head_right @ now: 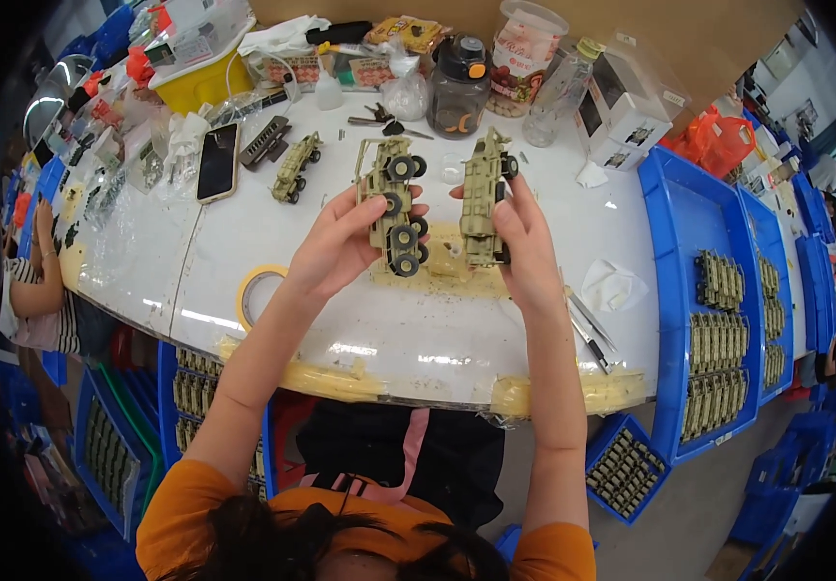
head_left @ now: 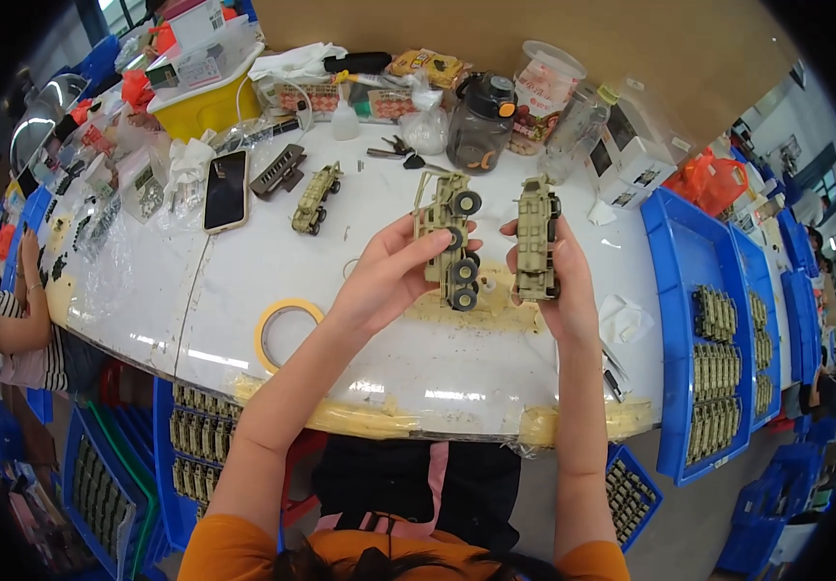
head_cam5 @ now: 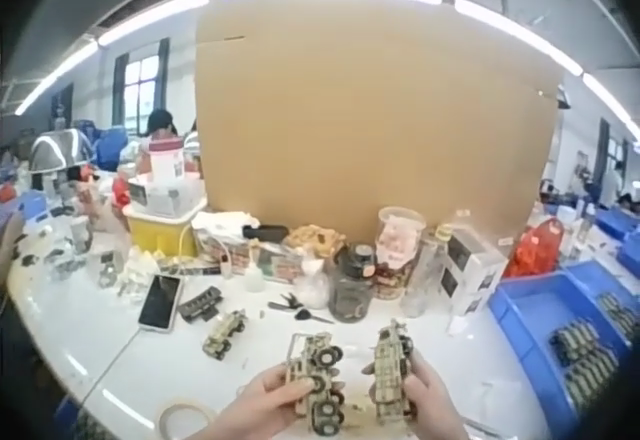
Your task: Inspecting and assembling small plastic toy military tanks at a factory workbench.
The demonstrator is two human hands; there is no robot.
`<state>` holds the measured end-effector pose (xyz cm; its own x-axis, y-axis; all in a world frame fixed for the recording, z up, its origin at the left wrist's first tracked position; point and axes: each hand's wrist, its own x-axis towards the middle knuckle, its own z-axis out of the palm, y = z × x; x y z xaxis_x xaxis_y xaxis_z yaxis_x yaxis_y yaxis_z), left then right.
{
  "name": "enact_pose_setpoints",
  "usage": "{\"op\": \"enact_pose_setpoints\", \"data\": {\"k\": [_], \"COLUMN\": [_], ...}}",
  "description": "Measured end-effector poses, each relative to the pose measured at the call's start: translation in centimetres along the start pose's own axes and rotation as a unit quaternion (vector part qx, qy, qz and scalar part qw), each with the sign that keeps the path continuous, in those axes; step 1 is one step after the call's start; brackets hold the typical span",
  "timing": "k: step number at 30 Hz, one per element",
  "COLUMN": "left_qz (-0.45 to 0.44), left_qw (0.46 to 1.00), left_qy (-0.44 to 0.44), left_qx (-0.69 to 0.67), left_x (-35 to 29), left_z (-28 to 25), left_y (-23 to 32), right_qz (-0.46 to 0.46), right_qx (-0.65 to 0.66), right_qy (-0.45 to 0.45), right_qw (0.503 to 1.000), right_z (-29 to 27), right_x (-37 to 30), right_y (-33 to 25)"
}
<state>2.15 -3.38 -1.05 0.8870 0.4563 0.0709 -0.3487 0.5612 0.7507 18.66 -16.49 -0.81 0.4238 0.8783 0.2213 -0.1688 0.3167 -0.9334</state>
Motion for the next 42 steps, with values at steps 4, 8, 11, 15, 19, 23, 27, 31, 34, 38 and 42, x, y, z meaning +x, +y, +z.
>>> {"op": "enact_pose_setpoints", "data": {"k": [4, 8, 11, 15, 19, 23, 27, 31, 34, 38, 42], "left_qz": [0.001, 0.005, 0.001, 0.014, 0.025, 0.028, 0.026, 0.028, 0.032, 0.042, 0.051], "left_qw": [0.999, 1.000, 1.000, 0.999, 0.999, 0.999, 0.998, 0.999, 0.997, 0.994, 0.992], "left_qy": [0.014, 0.014, 0.019, 0.013, 0.005, 0.007, 0.006, -0.001, 0.006, 0.016, 0.023], "left_qx": [0.030, 0.017, -0.004, 0.026, 0.035, 0.045, 0.049, 0.043, 0.073, 0.098, 0.115], "left_x": [-0.6, 0.1, -0.1, 0.2, 0.4, 0.2, 0.0, -0.1, -0.2, -0.2, -0.3], "left_z": [-0.3, 0.0, -0.4, -1.0, -0.7, -0.8, -0.8, -0.7, -0.5, -0.5, -0.5], "left_y": [-0.2, -0.1, -0.3, -0.2, 0.0, 0.1, 0.2, 0.3, 0.4, 0.4, 0.4], "right_qz": [0.006, -0.046, -0.079, -0.082, -0.069, -0.060, -0.059, -0.067, -0.065, -0.064, -0.067], "right_qx": [-0.052, -0.087, -0.115, -0.195, -0.161, -0.129, -0.114, -0.123, -0.131, -0.130, -0.123], "right_qy": [0.038, 0.023, 0.020, 0.042, 0.018, 0.004, 0.001, 0.002, 0.004, 0.006, 0.008], "right_qw": [0.998, 0.995, 0.990, 0.976, 0.984, 0.990, 0.992, 0.990, 0.989, 0.989, 0.990], "right_z": [1.3, 1.6, 1.9, 2.4, 1.6, 1.7, 1.8, 1.7, 1.7, 1.8, 2.0], "right_x": [-0.4, -0.6, -0.7, -0.4, -0.1, -0.2, -0.2, -0.3, -0.3, -0.4, -0.4], "right_y": [0.0, -0.1, 0.1, 0.0, 0.3, 0.5, 0.5, 0.4, 0.4, 0.3, 0.1]}}
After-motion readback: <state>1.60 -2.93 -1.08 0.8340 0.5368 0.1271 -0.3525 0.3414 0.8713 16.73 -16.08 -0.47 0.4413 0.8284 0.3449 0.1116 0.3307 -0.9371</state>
